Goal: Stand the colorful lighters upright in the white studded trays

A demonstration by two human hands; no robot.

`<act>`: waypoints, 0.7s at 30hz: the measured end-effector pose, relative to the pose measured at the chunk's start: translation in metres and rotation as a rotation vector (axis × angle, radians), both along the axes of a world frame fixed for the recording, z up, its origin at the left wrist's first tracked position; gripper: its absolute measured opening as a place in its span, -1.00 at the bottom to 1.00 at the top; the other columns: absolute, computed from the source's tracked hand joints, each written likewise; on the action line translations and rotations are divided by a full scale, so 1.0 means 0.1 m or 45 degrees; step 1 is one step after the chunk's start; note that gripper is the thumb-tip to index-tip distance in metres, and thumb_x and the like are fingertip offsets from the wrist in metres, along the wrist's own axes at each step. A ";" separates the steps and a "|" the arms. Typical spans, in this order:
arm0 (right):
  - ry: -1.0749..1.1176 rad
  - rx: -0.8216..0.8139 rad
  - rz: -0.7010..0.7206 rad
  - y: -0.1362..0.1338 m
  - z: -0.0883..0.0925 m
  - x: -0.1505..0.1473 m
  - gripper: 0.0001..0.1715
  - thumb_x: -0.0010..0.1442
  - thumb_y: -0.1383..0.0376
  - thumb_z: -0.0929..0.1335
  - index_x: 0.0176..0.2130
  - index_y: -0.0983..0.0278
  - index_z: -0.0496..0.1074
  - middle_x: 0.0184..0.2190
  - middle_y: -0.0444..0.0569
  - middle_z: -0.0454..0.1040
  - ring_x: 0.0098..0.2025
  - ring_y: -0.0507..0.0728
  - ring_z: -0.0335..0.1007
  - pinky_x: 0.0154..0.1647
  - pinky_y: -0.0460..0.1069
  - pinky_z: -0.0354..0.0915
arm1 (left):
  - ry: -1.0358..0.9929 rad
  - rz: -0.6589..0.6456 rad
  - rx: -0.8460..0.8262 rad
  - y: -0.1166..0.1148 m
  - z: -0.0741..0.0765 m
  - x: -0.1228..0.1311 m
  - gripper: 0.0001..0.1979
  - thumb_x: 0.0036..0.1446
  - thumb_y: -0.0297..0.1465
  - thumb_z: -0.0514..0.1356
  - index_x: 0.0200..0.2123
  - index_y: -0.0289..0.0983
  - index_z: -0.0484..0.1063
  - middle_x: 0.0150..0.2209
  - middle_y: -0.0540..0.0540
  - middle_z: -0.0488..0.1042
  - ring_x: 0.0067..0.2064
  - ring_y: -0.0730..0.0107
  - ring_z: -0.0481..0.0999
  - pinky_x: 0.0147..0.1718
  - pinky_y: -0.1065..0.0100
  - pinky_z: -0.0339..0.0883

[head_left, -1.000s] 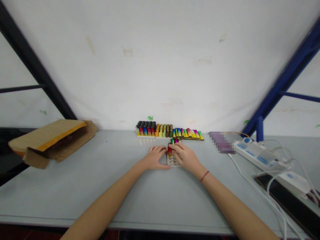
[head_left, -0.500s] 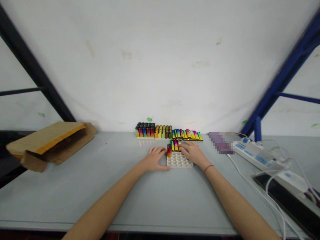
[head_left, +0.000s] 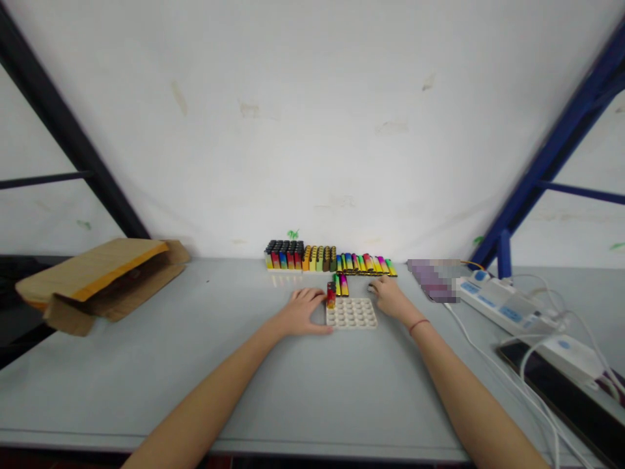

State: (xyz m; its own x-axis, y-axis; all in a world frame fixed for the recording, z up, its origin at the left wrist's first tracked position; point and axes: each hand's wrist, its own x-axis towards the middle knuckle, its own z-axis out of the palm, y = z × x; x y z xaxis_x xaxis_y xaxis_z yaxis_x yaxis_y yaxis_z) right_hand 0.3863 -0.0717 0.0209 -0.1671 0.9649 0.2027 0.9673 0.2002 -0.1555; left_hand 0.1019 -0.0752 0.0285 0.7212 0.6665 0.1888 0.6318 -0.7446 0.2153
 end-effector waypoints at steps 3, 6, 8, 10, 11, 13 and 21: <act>0.042 0.018 -0.013 -0.03 0.03 0.00 -0.54 0.03 0.59 0.18 -0.09 0.41 0.41 -0.14 0.23 0.43 -0.09 0.24 0.34 -0.10 0.01 0.19 | -0.002 0.012 0.006 0.01 -0.02 0.00 -0.26 -0.02 0.05 0.25 0.12 -0.28 0.26 0.13 -0.28 0.29 0.15 -0.06 0.25 0.14 0.01 0.02; 0.217 0.066 -0.041 -0.06 0.09 -0.03 -0.54 0.15 0.49 0.15 0.04 0.36 0.31 -0.16 0.19 0.47 -0.15 0.26 0.39 -0.17 0.04 0.20 | 0.008 0.036 0.028 0.01 -0.03 0.01 -0.28 -0.02 0.00 0.26 0.11 -0.30 0.26 0.13 -0.29 0.29 0.15 -0.06 0.25 0.14 0.01 0.03; 0.385 0.109 -0.037 -0.06 0.12 -0.05 -0.56 0.23 0.37 0.13 0.09 0.33 0.25 -0.21 0.14 0.49 -0.21 0.25 0.42 -0.21 0.04 0.21 | 0.023 0.050 0.043 0.00 -0.03 0.02 -0.28 -0.03 -0.02 0.27 0.11 -0.32 0.26 0.14 -0.30 0.29 0.16 -0.05 0.25 0.14 0.02 0.03; 0.578 0.165 -0.010 -0.04 0.11 -0.07 -0.57 0.27 0.26 0.12 0.10 0.30 0.22 -0.27 0.08 0.50 -0.26 0.22 0.42 -0.24 0.04 0.24 | 0.029 0.061 0.052 -0.02 -0.02 0.02 -0.27 -0.03 -0.02 0.28 0.11 -0.31 0.25 0.15 -0.30 0.28 0.16 -0.03 0.24 0.14 0.03 0.03; 0.671 0.192 -0.001 -0.02 0.10 -0.07 -0.59 0.27 0.21 0.13 0.06 0.28 0.24 -0.30 0.06 0.49 -0.29 0.20 0.41 -0.26 0.03 0.25 | 0.027 0.066 0.053 -0.02 -0.02 0.02 -0.26 -0.03 -0.01 0.27 0.12 -0.31 0.24 0.15 -0.30 0.28 0.16 -0.02 0.24 0.15 0.04 0.03; 0.807 0.218 -0.013 0.01 0.06 -0.07 -0.65 0.26 0.12 0.14 -0.13 0.26 0.31 -0.38 0.02 0.46 -0.35 0.18 0.38 -0.30 0.03 0.26 | 0.017 0.074 0.047 -0.03 -0.01 0.02 -0.25 -0.02 0.03 0.26 0.13 -0.30 0.24 0.16 -0.29 0.27 0.17 -0.01 0.24 0.15 0.04 0.02; 1.299 0.072 0.055 0.02 0.01 -0.15 -0.57 0.23 -0.11 0.16 -0.38 0.17 0.20 -0.62 -0.18 0.21 -0.57 0.08 0.18 -0.49 -0.02 0.17 | 0.014 0.063 0.046 -0.02 -0.02 0.02 -0.26 0.00 0.07 0.23 0.12 -0.30 0.26 0.15 -0.29 0.28 0.16 -0.02 0.24 0.15 0.04 0.03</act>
